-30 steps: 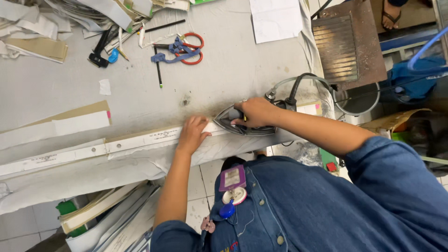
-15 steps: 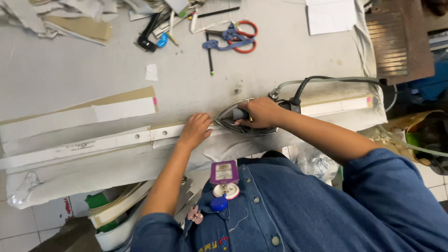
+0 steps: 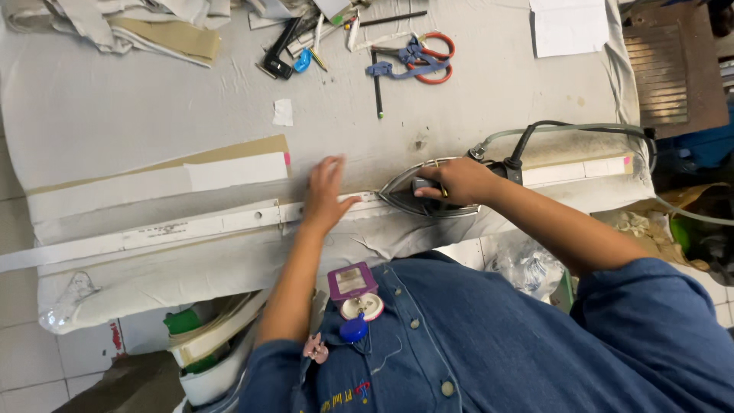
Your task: The person irons a long strip of white fabric on a work table using a steam iron. They repeatedly mark the fabric with a pencil, cut it with scissors, and iron it again, repeating this cycle multiple times.
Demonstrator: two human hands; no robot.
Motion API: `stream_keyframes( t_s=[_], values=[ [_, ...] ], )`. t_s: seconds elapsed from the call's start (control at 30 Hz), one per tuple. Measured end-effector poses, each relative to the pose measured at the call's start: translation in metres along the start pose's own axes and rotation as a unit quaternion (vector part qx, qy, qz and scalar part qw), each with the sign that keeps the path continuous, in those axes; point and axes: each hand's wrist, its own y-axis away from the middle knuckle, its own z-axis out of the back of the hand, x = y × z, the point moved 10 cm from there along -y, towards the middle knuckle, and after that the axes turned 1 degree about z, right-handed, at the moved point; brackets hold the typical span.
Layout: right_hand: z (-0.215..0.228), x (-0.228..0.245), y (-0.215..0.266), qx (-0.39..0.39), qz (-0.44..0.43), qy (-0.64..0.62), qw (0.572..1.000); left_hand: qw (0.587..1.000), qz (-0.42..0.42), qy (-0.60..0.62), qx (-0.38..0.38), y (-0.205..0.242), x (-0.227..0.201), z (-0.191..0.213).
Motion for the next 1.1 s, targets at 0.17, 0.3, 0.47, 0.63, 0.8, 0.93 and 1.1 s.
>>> stream_keyframes(
  t_s=[0.17,0.3,0.47,0.63,0.8,0.93,1.1],
  values=[
    [-0.004,-0.029,-0.003,0.023,-0.056,-0.044,0.997,0.962,-0.244,-0.095,0.076,0.015,-0.042,-0.079],
    [-0.008,-0.009,-0.023,0.020,-0.030,-0.049,0.998,0.967,-0.215,-0.079,0.115,0.013,-0.014,-0.063],
    [-0.005,0.048,-0.065,0.013,0.036,-0.032,0.999,0.974,-0.171,-0.022,0.145,0.013,0.035,-0.034],
    [-0.019,0.098,-0.081,0.017,0.085,-0.023,0.996,0.979,-0.139,-0.011,0.151,0.029,0.085,0.000],
    [-0.003,0.108,-0.074,0.031,0.079,-0.004,0.996,0.977,0.029,-0.151,0.148,0.044,0.172,0.061],
    [0.008,0.114,-0.072,0.028,0.053,-0.013,0.998,0.961,0.176,-0.205,0.058,0.046,0.182,0.100],
    [0.000,0.111,-0.070,0.039,0.035,-0.009,0.999,0.992,0.025,-0.076,0.101,0.028,0.100,0.055]
  ],
)
